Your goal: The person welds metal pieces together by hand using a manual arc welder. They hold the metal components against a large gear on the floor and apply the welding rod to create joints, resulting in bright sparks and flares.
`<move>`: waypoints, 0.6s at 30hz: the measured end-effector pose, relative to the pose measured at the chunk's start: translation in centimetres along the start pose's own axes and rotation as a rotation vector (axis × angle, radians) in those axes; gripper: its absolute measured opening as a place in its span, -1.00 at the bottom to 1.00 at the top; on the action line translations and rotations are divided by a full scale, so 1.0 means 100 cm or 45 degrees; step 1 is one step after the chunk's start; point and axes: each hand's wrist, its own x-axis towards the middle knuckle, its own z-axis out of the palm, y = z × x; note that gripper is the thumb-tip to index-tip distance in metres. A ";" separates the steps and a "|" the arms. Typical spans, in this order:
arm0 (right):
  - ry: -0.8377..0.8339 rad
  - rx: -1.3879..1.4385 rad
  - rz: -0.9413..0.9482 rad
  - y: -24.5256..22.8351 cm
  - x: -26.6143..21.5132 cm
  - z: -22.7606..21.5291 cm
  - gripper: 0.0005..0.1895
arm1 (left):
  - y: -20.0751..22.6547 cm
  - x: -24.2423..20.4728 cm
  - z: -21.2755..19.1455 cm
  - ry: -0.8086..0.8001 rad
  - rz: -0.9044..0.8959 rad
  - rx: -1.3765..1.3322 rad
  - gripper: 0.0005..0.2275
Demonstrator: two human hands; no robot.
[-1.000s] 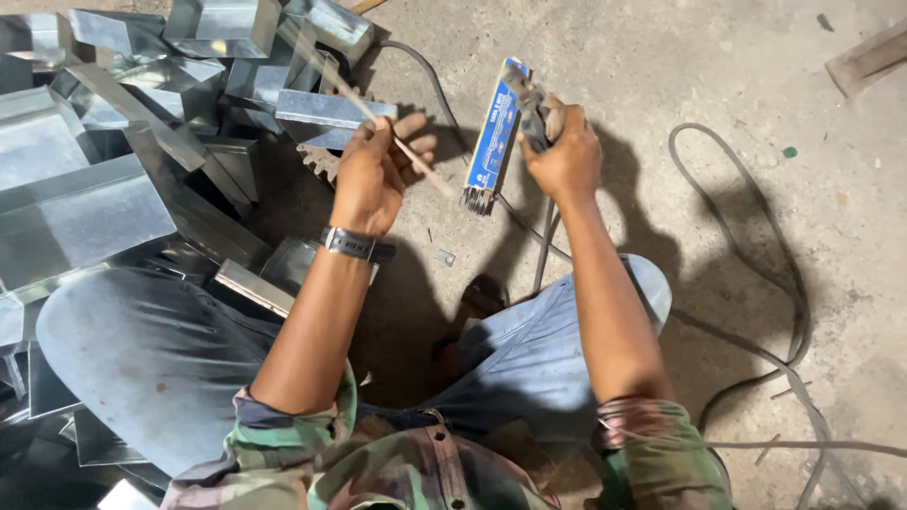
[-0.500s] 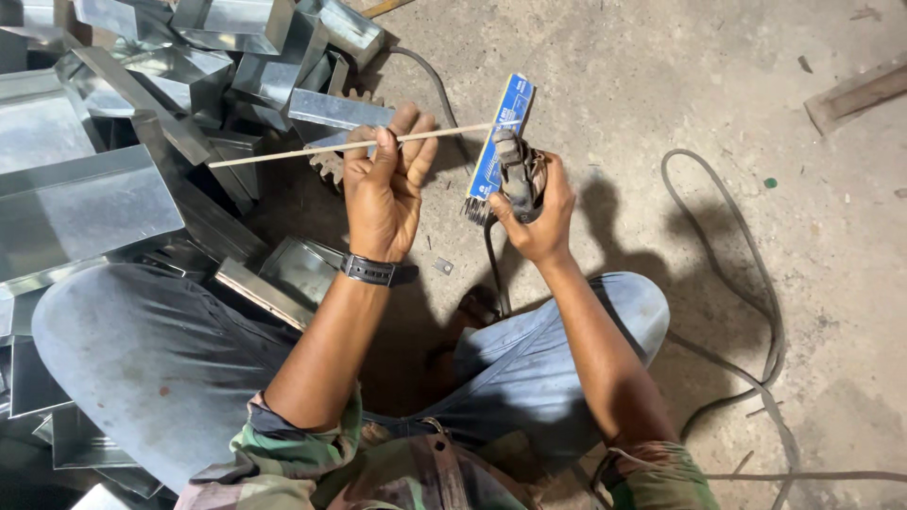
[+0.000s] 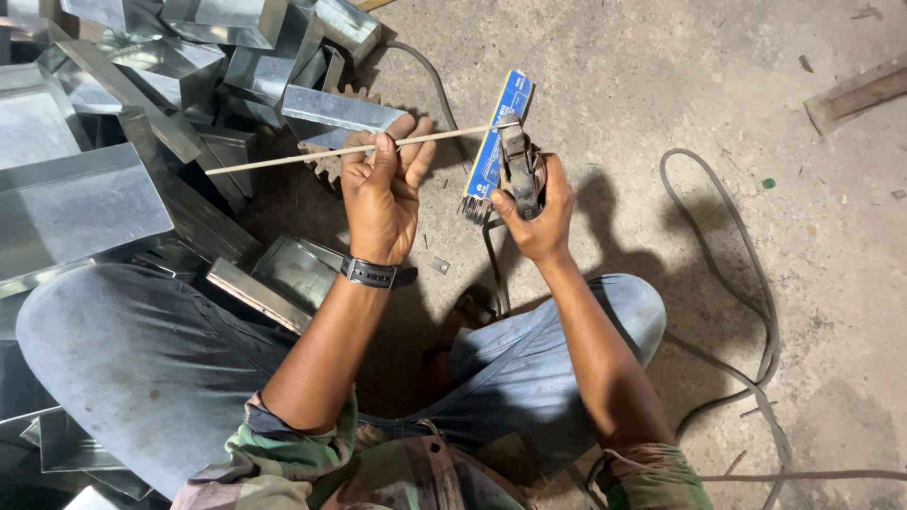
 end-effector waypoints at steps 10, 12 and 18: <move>-0.053 0.016 0.158 0.011 -0.004 0.002 -0.54 | -0.013 -0.008 0.006 0.046 0.104 0.100 -0.91; -0.051 -0.009 0.132 0.012 -0.005 0.001 -0.50 | -0.011 -0.005 0.009 0.066 0.061 0.128 -0.90; 0.038 0.566 0.325 0.017 0.002 -0.006 -0.41 | 0.021 -0.011 0.033 0.496 0.133 1.748 -0.78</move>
